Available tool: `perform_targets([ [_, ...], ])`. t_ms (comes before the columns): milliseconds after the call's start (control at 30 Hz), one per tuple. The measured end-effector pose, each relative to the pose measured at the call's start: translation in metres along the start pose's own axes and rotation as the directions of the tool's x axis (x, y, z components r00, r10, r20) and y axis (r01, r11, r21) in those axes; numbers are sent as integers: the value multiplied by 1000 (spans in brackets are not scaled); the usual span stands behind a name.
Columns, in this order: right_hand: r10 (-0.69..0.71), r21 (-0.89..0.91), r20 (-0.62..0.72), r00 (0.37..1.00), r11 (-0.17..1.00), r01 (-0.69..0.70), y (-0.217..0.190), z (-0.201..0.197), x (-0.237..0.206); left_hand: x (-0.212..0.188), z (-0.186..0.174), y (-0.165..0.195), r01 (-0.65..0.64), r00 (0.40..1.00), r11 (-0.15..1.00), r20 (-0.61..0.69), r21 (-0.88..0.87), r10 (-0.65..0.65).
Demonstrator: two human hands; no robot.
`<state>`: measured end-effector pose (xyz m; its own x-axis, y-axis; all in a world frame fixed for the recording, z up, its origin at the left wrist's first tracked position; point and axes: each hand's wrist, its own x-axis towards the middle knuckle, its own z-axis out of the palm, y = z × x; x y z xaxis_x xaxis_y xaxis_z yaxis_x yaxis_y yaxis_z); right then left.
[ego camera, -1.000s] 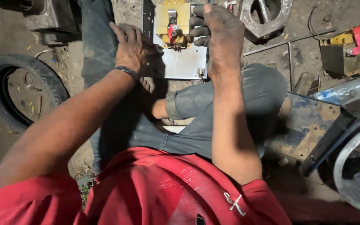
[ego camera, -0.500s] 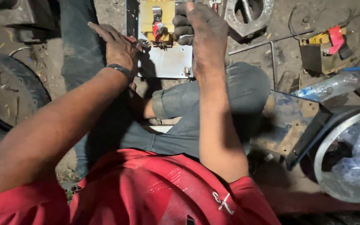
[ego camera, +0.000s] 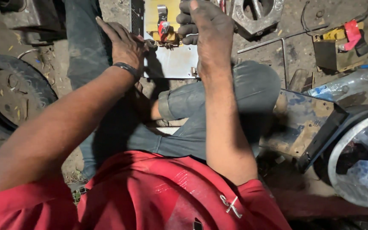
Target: The person sits on the floor and disassembles a metal electronics enclosure. They use pliers to remove a metal bracket and a screwdriver to loosen screws, then separate the casing to reveal internal components.
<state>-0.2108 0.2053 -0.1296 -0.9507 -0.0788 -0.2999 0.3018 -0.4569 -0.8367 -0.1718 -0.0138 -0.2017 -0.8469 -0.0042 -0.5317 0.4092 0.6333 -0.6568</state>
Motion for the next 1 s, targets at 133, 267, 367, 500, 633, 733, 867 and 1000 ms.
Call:
perform_targets([
  [133, -16, -32, 9, 1000, 999, 16, 0, 1, -1, 3, -2, 0, 17, 999, 999, -37, 51, -16],
  [267, -23, -8, 17, 1000, 1000, 24, 0, 2, -2, 12, 2, -7, -128, 991, 992, -45, 10, 128],
  [367, -15, -41, 11, 1000, 999, 15, -2, 2, -3, 22, 11, -16, -228, 962, 970, -138, 83, 237],
  [500, 0, -72, 9, 1000, 997, 1, -5, 4, -4, 27, 25, -24, -173, 919, 977, -336, 122, 205],
  [633, 37, -81, -4, 999, 996, -37, -7, 8, -3, 30, 31, -25, -220, 957, 974, -203, -44, 207],
  [733, 38, -120, -1, 999, 992, -38, -6, 9, -3, 34, 33, -25, -200, 974, 978, -126, -66, 190],
  [867, 37, -97, 0, 999, 995, -37, -3, 8, -3, 36, 35, -19, -160, 986, 980, -69, -121, 152],
  [1000, 47, -102, -11, 999, 994, -47, 0, 8, 0, 41, 21, -11, -76, 987, 953, 113, -293, 113],
])
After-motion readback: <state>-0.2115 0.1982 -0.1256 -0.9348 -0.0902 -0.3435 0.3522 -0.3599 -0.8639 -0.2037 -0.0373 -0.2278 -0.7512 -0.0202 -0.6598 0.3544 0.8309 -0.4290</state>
